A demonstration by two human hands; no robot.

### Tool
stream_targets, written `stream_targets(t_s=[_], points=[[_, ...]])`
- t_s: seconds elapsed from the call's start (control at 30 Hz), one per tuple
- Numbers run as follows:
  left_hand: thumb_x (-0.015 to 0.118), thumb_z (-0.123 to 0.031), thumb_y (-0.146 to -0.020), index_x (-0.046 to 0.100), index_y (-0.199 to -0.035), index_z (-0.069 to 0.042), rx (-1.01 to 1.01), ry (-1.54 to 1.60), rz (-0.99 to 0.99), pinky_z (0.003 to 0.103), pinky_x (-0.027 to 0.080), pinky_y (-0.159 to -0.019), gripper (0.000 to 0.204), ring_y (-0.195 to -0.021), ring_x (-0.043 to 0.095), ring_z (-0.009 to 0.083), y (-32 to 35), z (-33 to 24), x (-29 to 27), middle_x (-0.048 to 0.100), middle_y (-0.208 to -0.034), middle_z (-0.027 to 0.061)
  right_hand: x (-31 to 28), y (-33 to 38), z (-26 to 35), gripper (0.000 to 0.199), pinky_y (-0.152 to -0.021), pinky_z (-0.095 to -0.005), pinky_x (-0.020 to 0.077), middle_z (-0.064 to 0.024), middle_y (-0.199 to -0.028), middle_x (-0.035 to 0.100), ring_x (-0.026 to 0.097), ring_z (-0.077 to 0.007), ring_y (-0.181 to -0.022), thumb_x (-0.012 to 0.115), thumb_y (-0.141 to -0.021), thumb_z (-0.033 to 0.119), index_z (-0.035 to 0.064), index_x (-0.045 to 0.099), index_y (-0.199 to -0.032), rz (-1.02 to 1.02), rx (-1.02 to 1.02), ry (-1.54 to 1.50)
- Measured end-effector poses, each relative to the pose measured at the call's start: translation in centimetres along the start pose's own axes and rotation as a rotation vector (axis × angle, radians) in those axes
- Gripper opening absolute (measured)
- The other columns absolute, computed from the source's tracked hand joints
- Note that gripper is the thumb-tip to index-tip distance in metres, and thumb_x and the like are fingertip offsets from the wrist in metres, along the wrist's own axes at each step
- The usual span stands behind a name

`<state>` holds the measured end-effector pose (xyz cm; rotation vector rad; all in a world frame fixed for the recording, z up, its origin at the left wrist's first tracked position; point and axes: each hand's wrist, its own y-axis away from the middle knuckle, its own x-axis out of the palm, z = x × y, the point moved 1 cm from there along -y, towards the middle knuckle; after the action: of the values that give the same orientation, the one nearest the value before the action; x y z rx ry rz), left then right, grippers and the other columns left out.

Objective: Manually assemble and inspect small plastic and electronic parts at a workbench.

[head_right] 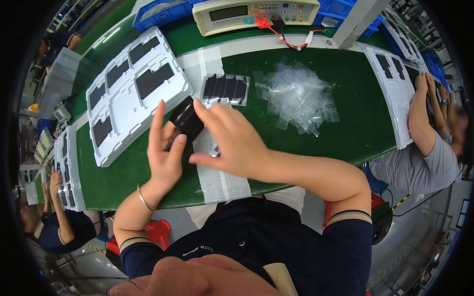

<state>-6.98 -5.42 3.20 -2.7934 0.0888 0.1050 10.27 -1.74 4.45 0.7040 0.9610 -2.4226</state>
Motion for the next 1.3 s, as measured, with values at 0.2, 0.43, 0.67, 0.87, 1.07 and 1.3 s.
stream_targets(t_s=[0.2,0.43,0.67,0.87,1.07,1.3], points=[[0.055,0.007,-0.081,0.025,-0.135,-0.003,-0.243,0.373,-0.028,0.029,0.043,-0.09,0.063,-0.104,0.056,0.0187,-0.3,0.3,-0.9,0.057,-0.112,0.0169,-1.6,-1.0,-3.0,0.016,-0.058,-0.0198,0.0368,-0.0015,-0.082,0.049,0.045,-0.005,-0.068,0.065,-0.079,0.007,0.002,0.058,-0.093,0.008,0.322,-0.665],[0.056,0.005,-0.082,0.023,-0.135,-0.003,-0.25,0.492,0.065,0.032,0.045,-0.091,0.063,-0.104,0.057,0.0221,-0.6,-0.4,0.0,0.057,-0.114,0.0189,-2.0,-0.6,-2.9,0.01,-0.06,-0.02,0.0389,-0.0028,-0.083,0.047,0.046,-0.0063,-0.069,0.06,-0.082,0.0,0.0008,0.052,-0.077,0.152,0.393,-0.812],[0.06,-0.008,-0.086,0.062,-0.1,0.005,-0.414,0.427,0.051,0.026,0.047,-0.081,0.019,-0.088,0.059,0.0125,0.1,1.0,-0.9,0.064,-0.096,0.009,-1.8,-0.6,-2.9,0.011,-0.059,-0.0201,0.0393,0.0,-0.077,0.049,0.047,-0.0063,-0.065,0.065,-0.08,0.009,0.0011,0.057,-0.082,-0.017,0.308,-0.789],[0.06,-0.008,-0.086,0.061,-0.104,0.005,-0.379,0.343,0.074,0.025,0.049,-0.076,0.023,-0.084,0.06,0.0123,0.4,0.7,-0.6,0.064,-0.095,0.0087,-1.5,-0.6,-3.0,0.014,-0.061,-0.0225,0.0401,-0.0026,-0.083,0.058,0.051,-0.0099,-0.069,0.066,-0.078,0.009,0.0019,0.063,-0.089,0.021,0.269,-0.648],[0.06,-0.007,-0.085,0.062,-0.104,0.004,-0.349,0.297,0.087,0.023,0.048,-0.071,0.022,-0.079,0.059,0.0097,0.2,0.6,-0.7,0.065,-0.089,0.0072,-1.6,-0.6,-2.7,0.016,-0.062,-0.0241,0.0414,-0.0044,-0.081,0.061,0.054,-0.0123,-0.071,0.068,-0.076,0.008,0.0021,0.066,-0.091,-0.003,0.266,-0.621],[0.061,-0.009,-0.084,0.064,-0.102,0.003,-0.344,0.21,0.107,0.021,0.045,-0.065,0.021,-0.072,0.056,0.0066,0.2,0.7,-0.8,0.065,-0.083,0.0042,-2.1,-0.6,-2.0,0.021,-0.06,-0.0268,0.0443,-0.008,-0.079,0.062,0.057,-0.0162,-0.068,0.07,-0.071,0.001,0.0007,0.068,-0.091,-0.095,0.057,-0.348]])
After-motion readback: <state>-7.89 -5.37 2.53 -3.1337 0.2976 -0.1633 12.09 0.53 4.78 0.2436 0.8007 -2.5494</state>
